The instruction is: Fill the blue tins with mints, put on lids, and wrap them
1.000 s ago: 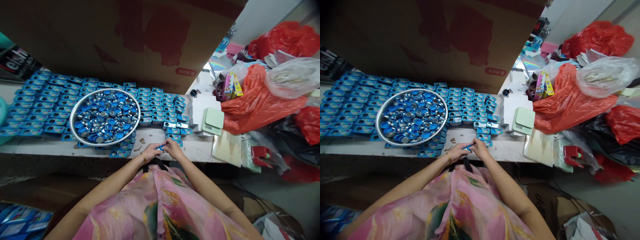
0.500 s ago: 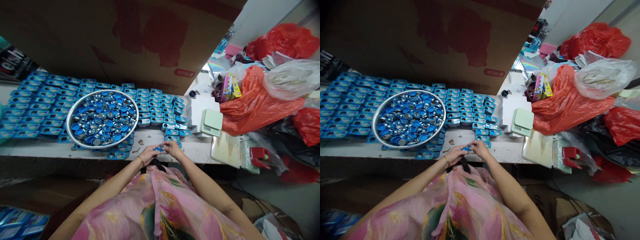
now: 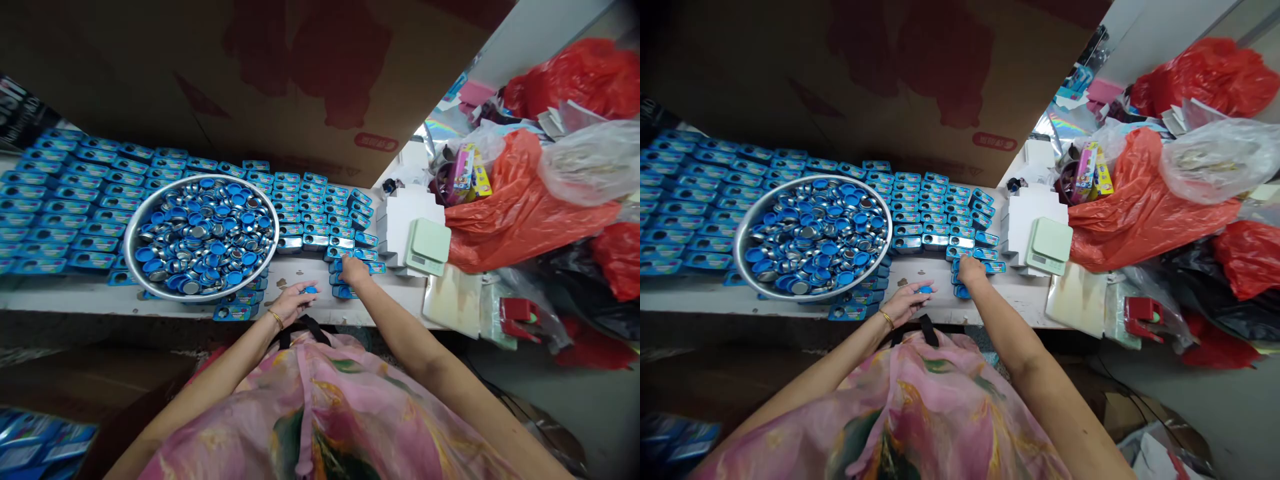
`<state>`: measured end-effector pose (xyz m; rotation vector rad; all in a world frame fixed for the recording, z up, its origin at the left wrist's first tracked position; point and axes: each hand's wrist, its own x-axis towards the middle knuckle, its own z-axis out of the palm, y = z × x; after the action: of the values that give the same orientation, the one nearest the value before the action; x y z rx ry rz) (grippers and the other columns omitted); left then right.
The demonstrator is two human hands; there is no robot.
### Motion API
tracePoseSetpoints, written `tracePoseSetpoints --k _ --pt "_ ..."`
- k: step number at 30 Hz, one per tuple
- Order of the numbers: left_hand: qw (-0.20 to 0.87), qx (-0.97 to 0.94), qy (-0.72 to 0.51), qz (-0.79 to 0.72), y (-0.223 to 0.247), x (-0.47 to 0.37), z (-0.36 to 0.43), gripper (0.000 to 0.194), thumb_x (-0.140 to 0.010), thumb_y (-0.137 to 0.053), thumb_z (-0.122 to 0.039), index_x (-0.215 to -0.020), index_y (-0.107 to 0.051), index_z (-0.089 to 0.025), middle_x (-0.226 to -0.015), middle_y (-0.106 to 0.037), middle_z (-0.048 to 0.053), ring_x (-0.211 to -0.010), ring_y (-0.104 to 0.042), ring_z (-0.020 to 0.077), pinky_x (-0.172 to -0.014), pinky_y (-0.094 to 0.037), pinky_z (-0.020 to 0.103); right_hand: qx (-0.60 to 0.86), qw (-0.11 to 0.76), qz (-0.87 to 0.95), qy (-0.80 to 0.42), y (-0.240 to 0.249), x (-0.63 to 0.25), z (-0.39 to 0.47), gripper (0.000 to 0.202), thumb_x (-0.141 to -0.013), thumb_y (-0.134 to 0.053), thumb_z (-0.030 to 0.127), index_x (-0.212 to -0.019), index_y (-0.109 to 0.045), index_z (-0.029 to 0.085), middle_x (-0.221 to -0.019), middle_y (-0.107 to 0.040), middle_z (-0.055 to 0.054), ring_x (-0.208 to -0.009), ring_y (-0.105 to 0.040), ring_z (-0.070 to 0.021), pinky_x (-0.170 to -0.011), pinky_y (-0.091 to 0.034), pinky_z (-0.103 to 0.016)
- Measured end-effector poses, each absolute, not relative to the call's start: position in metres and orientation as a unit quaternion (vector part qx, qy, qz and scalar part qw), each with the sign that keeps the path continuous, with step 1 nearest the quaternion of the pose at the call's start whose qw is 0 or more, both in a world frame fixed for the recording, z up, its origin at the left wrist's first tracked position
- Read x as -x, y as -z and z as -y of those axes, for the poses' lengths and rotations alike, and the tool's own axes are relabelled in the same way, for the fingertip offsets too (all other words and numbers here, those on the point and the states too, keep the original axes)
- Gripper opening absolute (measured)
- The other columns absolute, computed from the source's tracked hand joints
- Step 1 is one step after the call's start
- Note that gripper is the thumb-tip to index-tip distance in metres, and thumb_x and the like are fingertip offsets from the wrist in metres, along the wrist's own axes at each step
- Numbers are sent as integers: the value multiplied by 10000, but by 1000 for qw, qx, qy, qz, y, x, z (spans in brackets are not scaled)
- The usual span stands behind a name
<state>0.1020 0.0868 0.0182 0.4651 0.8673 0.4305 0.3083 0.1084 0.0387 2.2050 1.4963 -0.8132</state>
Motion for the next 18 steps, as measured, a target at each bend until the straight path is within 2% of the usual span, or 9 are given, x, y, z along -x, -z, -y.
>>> tracePoseSetpoints --k 3,5,8,10,12,14,18 --pt "859 -221 -209 -412 -18 -103 -91 509 -607 -674 -82 -1097 -547 -142 -935 -629 107 -673 -575 91 -564 -420 174 -784 164 -541 257 -42 -311 -106 483 -654 -670 308 -1074 -499 146 -979 -602 -127 -938 -556 -232 -735 -392 -277" --pt "855 -228 -206 -418 -18 -103 -94 586 -595 -678 -70 -1149 -502 -145 -918 -632 102 -636 -562 80 -544 -406 173 -775 130 -566 250 -46 -306 -99 366 -724 -606 309 -1053 -525 168 -962 -607 -102 -930 -555 -205 -746 -384 -270" --pt "862 -243 -199 -399 -20 -105 -98 674 -584 -678 -50 -1208 -443 -149 -862 -636 82 -575 -538 65 -500 -373 170 -691 -36 -657 300 -48 -289 -89 233 -798 -514 275 -1021 -571 237 -964 -597 -45 -906 -547 -145 -772 -385 -246" --pt "874 -241 -195 -373 -22 -107 -100 726 -576 -676 -34 -1236 -408 -172 -839 -631 61 -571 -547 72 -481 -359 170 -591 -141 -700 376 -45 -278 -84 197 -775 -541 229 -956 -617 243 -931 -595 -27 -875 -544 -123 -769 -392 -229" --pt "887 -219 -188 -361 -25 -109 -101 761 -577 -676 -30 -1255 -373 -197 -846 -623 53 -619 -581 99 -481 -361 170 -535 -182 -697 441 -40 -273 -83 155 -729 -582 195 -867 -650 216 -880 -601 -25 -832 -548 -121 -743 -404 -228" --pt "894 -187 -183 -363 -25 -110 -101 706 -598 -675 -52 -1229 -394 -193 -864 -620 68 -694 -606 128 -497 -378 169 -547 -204 -665 466 -35 -277 -85 114 -719 -578 194 -807 -651 189 -822 -610 -18 -777 -554 -121 -707 -415 -229" --pt "881 -159 -207 -394 -16 -109 -106 308 -657 -657 -121 -950 -561 -121 -856 -620 99 -730 -606 123 -518 -410 155 -679 -187 -596 386 -34 -304 -106 141 -756 -516 225 -846 -610 171 -711 -610 4 -660 -562 -114 -636 -416 -217"
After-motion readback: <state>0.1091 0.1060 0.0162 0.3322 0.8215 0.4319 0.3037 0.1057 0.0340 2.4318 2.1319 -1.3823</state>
